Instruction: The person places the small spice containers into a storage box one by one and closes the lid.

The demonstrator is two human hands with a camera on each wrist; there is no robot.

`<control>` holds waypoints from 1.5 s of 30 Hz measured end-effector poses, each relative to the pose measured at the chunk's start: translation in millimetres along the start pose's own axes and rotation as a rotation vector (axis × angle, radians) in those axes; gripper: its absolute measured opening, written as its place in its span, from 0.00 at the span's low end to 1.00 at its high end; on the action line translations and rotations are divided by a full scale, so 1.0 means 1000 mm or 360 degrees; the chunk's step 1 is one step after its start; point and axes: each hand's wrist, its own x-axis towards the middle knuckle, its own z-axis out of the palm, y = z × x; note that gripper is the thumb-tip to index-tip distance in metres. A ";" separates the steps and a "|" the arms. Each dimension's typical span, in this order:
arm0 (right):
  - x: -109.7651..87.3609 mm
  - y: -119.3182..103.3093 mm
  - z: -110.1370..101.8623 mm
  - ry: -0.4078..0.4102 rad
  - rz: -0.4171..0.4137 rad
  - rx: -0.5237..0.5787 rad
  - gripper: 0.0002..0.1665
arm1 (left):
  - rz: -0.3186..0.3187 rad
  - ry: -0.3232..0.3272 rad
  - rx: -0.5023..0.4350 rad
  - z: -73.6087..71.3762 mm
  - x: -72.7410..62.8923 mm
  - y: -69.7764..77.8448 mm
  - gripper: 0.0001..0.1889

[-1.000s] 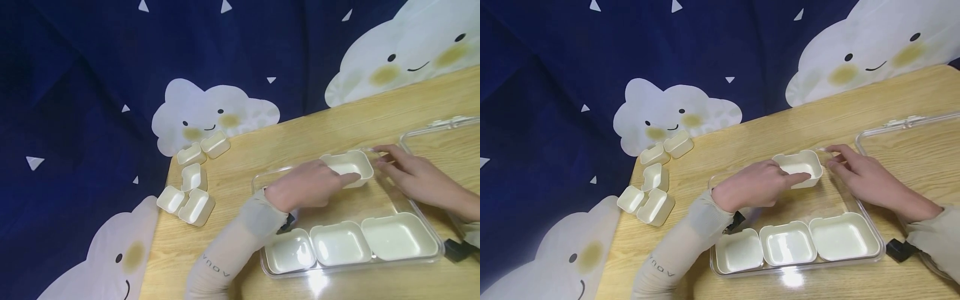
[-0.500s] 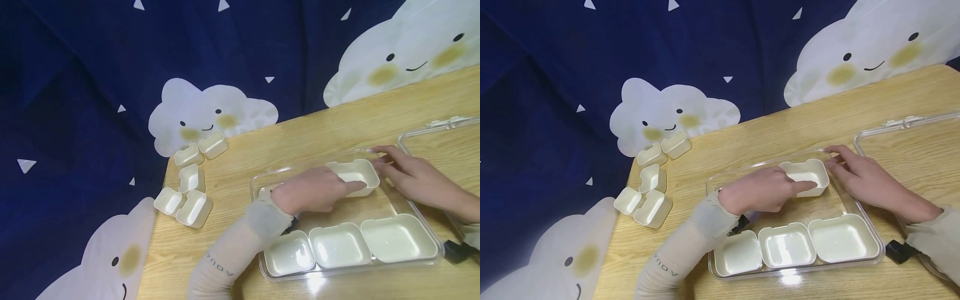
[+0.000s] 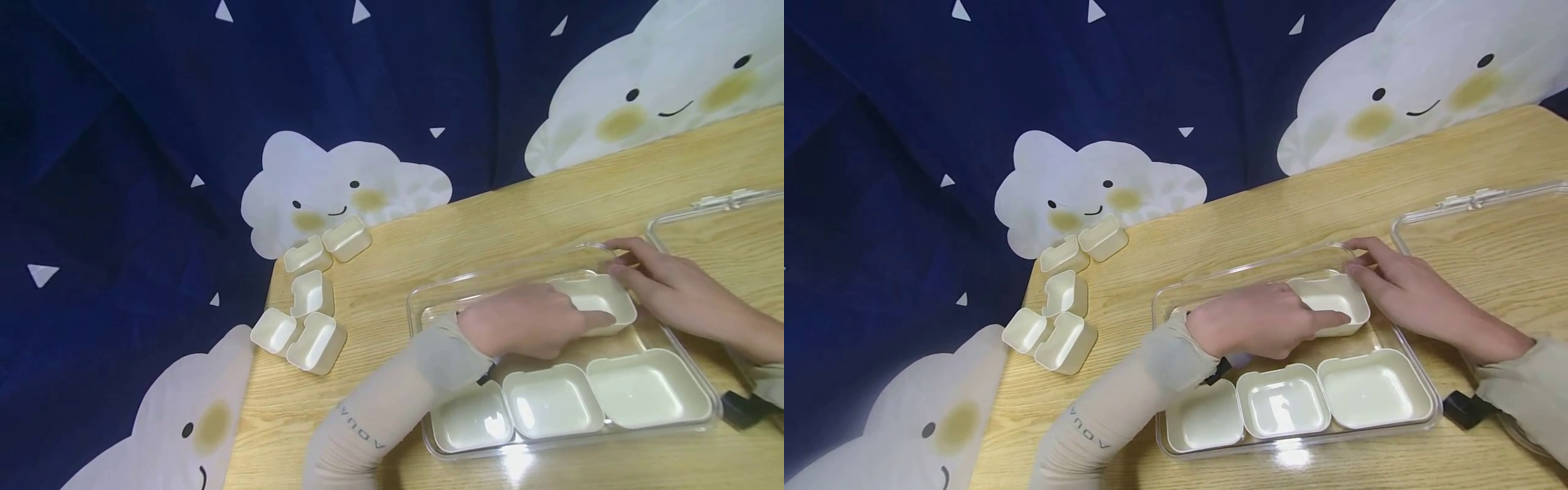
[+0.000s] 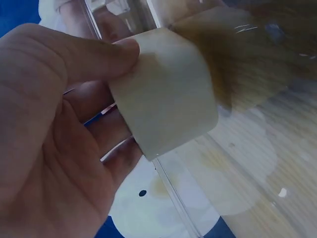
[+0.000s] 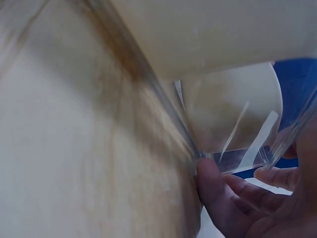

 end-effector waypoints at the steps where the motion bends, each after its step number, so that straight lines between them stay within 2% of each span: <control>1: 0.000 0.000 0.000 -0.0003 0.0003 0.0001 0.27 | 0.0009 -0.0005 -0.0006 0.000 0.000 0.001 0.25; 5: 0.000 0.000 -0.001 -0.0006 0.0002 -0.0004 0.26 | 0.0026 -0.0048 -0.0054 -0.001 0.002 0.003 0.27; 13: 0.001 -0.002 0.000 -0.0009 0.0006 -0.0006 0.27 | -0.0021 -0.0304 -0.0228 -0.009 0.009 0.011 0.34; 21: 0.003 -0.004 0.001 -0.0018 0.0012 0.0024 0.29 | -0.0068 -0.0435 -0.0373 -0.014 0.011 0.015 0.41; 25: 0.004 -0.004 0.001 -0.0010 0.0005 0.0020 0.29 | -0.0036 -0.0502 -0.0442 -0.018 0.014 0.015 0.34; 28: 0.004 -0.004 0.002 -0.0010 -0.0001 0.0012 0.28 | 0.0019 -0.0504 -0.0504 -0.020 0.017 0.014 0.29; 32: 0.004 -0.004 0.002 -0.0022 0.0006 0.0011 0.29 | 0.0068 -0.0493 -0.0545 -0.020 0.021 0.015 0.31; 37: 0.003 -0.004 0.003 -0.0020 0.0015 0.0008 0.29 | 0.0091 -0.0498 -0.0455 -0.020 0.025 0.019 0.34; 45: 0.001 -0.004 0.003 -0.0016 0.0010 0.0012 0.29 | 0.0069 -0.0489 -0.0358 -0.021 0.032 0.026 0.34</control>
